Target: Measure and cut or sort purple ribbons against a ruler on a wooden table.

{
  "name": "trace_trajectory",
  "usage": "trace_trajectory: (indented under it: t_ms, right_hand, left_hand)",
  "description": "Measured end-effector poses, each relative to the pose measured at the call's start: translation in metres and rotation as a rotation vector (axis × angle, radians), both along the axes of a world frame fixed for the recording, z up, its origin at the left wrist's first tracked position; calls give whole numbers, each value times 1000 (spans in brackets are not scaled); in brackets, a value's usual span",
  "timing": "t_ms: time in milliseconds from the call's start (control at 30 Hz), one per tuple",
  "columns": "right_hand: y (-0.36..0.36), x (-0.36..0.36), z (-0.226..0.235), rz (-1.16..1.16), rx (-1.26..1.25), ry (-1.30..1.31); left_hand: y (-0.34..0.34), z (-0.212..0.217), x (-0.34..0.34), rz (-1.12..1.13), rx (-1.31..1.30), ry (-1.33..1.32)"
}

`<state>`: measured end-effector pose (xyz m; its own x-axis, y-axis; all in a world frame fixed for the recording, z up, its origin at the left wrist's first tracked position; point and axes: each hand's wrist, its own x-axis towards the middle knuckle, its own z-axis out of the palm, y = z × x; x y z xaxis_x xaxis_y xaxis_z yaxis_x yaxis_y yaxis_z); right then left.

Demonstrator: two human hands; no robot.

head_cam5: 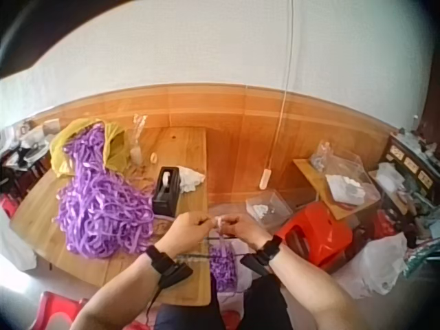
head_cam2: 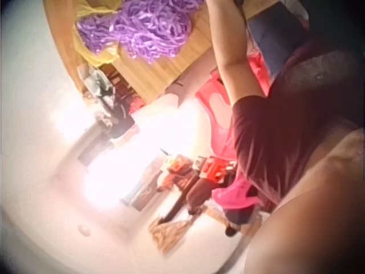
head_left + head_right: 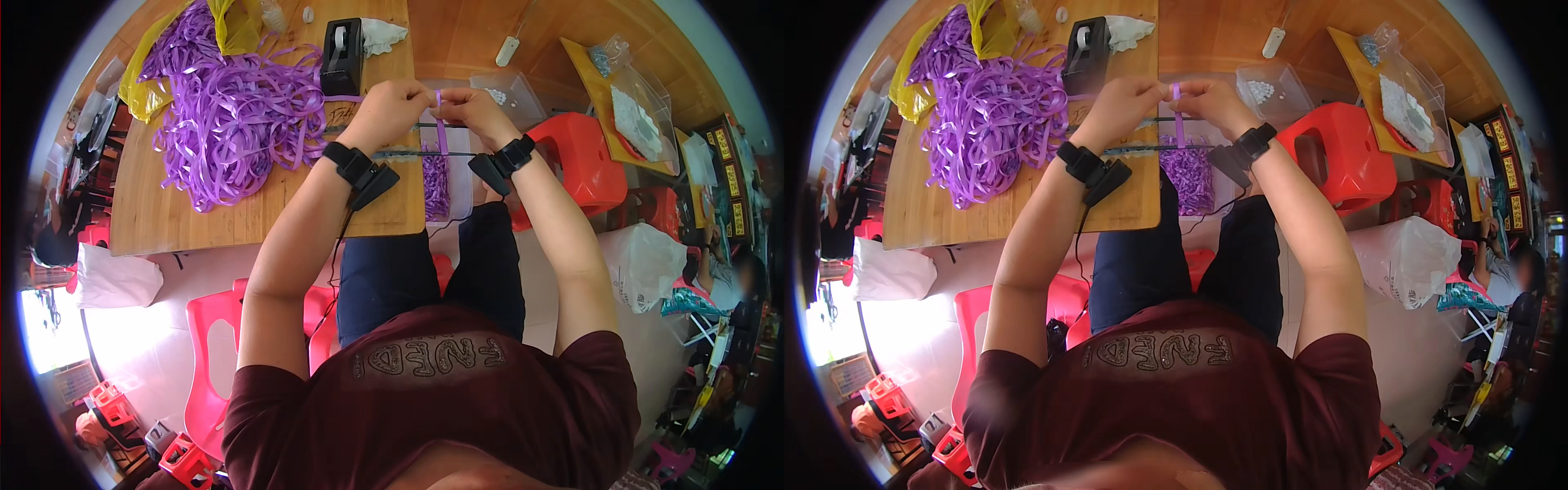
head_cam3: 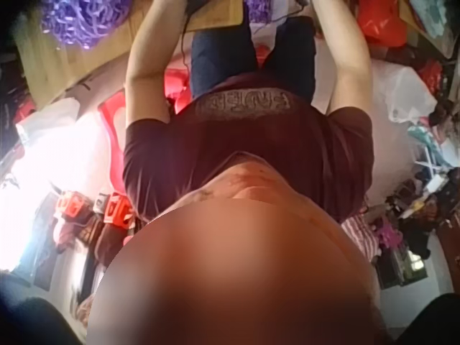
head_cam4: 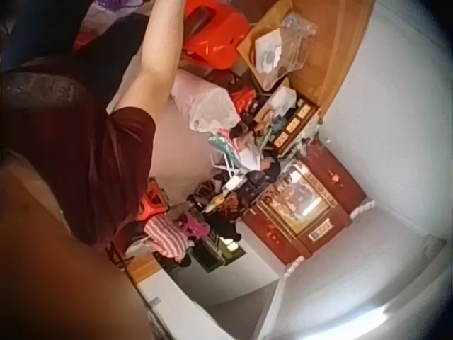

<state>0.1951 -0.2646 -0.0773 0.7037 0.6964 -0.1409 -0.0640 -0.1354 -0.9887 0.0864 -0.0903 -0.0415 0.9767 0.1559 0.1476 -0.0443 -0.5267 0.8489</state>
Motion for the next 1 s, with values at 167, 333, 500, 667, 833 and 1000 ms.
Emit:
trace_trajectory:
  t_ms: [167,333,500,667,833,1000]
  right_hand:
    - [-1,1,-8,13,-133,50]
    - [-29,13,-33,3,-66,349]
    - [-33,-20,-44,47,150,293]
    - [-39,-38,-65,108,239,227]
    - [-42,-62,-61,73,168,274]
    - [-42,-72,-60,0,205,315]
  left_hand:
    - [-2,-11,-1,-198,432,-116]
    - [-7,-12,5,-230,442,-50]
    - [-3,-14,2,-226,467,-3]
    - [-6,-10,2,-243,445,14]
    - [-1,-17,2,-236,449,-37]
    - [-4,-16,4,-228,444,-28]
